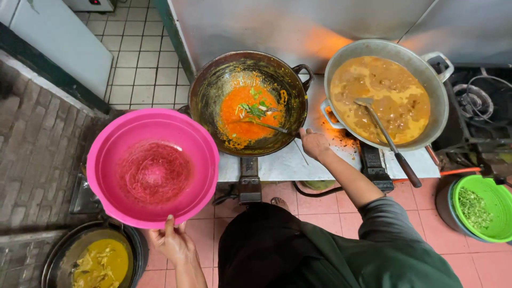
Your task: Stirring and adding ingredients to large pots of food on a commercial stove.
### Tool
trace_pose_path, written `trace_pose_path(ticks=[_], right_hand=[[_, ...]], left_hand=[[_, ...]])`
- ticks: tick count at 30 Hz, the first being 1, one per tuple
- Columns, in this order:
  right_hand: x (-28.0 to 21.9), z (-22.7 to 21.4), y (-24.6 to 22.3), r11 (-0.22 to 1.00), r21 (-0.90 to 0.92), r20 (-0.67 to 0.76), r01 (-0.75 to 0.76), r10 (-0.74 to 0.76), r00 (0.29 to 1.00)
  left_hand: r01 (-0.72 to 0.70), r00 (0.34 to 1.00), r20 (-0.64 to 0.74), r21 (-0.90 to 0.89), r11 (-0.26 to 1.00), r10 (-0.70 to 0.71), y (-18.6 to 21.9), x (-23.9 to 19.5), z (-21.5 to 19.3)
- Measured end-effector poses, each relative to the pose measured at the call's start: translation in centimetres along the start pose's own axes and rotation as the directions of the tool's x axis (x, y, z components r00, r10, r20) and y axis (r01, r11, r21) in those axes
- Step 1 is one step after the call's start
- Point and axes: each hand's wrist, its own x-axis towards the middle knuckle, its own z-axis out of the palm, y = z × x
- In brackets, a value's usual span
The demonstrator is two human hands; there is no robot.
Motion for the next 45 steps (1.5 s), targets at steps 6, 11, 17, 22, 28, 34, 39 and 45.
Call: trace_pose_path(ticks=[6,11,17,22,28,34,39,45], right_hand=[[0.3,-12.1,0.3,0.974,-0.224,-0.143,0.034,-0.068,0.987],[4.1,-17.6,1.8,0.921,-0.39,-0.09,0.018,-0.058,0.994],[7.3,-20.5,2.0,0.887,-0.461,0.075,0.028,0.008,0.997],[14.2,-12.0,2.0,0.955,-0.297,0.121,-0.027,0.066,0.991],[19.1,-11.1,2.1,0.957,-0.29,-0.134,0.009,-0.051,0.99],[21.5,-11.6,2.5,0.957,-0.289,-0.015,0.02,-0.026,1.0],[20.5,-18.4,-2.2,0.902,-0.408,0.055,0.143,-0.132,0.99],[21.4,-26.3,4.2,0.868,-0.471,0.278,0.158,-0.025,0.96]], left_hand=[[0.021,1.0,0.01,-0.05,0.999,-0.021,2.2,-0.4,-1.1],[0.018,1.0,0.02,-0.045,0.999,-0.018,0.6,-1.0,-2.4],[0.018,1.0,-0.019,-0.074,0.997,-0.019,-0.4,-3.2,-1.6],[0.011,0.996,-0.089,-0.051,0.999,-0.015,0.8,-5.3,1.8],[-0.056,0.991,-0.125,-0.083,0.995,0.045,-0.9,-5.9,0.9],[-0.064,0.98,-0.191,-0.038,0.997,0.055,-0.5,-7.3,2.0],[-0.06,0.981,-0.19,-0.06,0.996,0.048,-0.6,-7.2,2.0],[-0.113,0.987,-0.129,-0.108,0.988,0.099,-0.9,-7.1,2.9]])
